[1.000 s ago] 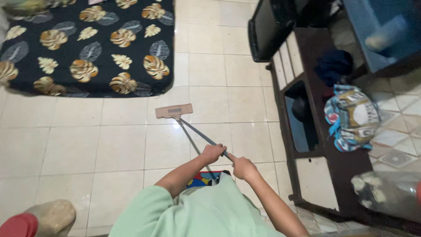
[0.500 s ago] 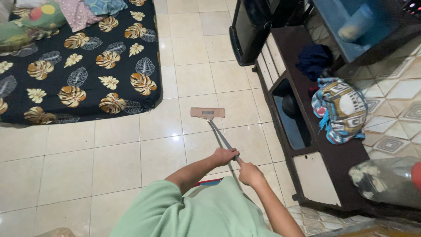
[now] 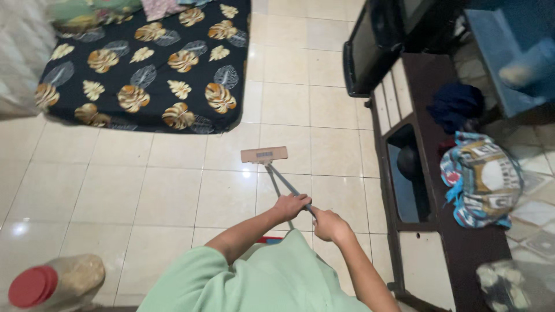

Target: The person sweeps the floor using a broom, pushing debris along the tiled surface and navigating around a bed and other furniture.

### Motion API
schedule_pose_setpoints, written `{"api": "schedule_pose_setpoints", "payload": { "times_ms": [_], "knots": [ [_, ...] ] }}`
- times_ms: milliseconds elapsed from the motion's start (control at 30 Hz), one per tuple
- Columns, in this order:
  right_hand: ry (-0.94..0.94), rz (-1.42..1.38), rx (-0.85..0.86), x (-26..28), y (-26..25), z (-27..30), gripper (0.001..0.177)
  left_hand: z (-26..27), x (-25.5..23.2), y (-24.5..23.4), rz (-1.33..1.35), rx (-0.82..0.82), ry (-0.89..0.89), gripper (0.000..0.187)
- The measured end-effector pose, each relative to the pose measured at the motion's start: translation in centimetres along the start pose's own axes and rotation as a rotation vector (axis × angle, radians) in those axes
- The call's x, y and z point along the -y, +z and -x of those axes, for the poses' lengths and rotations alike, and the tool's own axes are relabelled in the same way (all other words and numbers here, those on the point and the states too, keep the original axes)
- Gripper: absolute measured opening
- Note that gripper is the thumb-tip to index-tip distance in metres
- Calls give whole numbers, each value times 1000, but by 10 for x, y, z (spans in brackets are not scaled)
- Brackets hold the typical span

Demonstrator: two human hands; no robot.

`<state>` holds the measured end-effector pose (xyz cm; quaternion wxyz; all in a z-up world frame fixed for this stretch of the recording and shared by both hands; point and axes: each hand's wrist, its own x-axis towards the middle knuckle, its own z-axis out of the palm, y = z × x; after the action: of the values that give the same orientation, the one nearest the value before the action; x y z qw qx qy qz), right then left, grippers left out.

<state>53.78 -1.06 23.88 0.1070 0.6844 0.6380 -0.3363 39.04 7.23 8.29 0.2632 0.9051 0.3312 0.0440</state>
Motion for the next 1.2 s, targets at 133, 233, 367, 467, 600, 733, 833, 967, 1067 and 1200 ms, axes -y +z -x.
{"api": "schedule_pose_setpoints", "payload": {
  "times_ms": [133,233,367,467,600,733,833,967,1067,1200],
  "knots": [
    [-34,70,30,13,-8,1,47,10,11,-3,-26,-49,14,22],
    [-149,80,78,18,-11,-9,48,30,23,-4,-10,-79,-18,19],
    [-242,40,95,42,5,-41,49,50,56,-10,10,-63,-158,14],
    [-195,122,149,68,13,-54,52,64,69,-12,-8,-109,-240,16],
    [-246,209,158,88,7,-55,50,89,80,-29,32,-96,-248,14],
    [-302,232,198,114,15,-62,51,119,99,-32,5,-102,-230,17],
    [-304,264,223,139,34,-69,60,135,112,-22,26,-129,-318,17],
    [-333,260,222,162,47,-73,63,155,128,-19,27,-195,-394,18],
    [-356,264,183,170,42,-67,56,174,132,-29,69,-168,-340,14],
    [-461,301,146,193,33,-58,46,199,133,-42,37,-109,-315,18]
  ]
}}
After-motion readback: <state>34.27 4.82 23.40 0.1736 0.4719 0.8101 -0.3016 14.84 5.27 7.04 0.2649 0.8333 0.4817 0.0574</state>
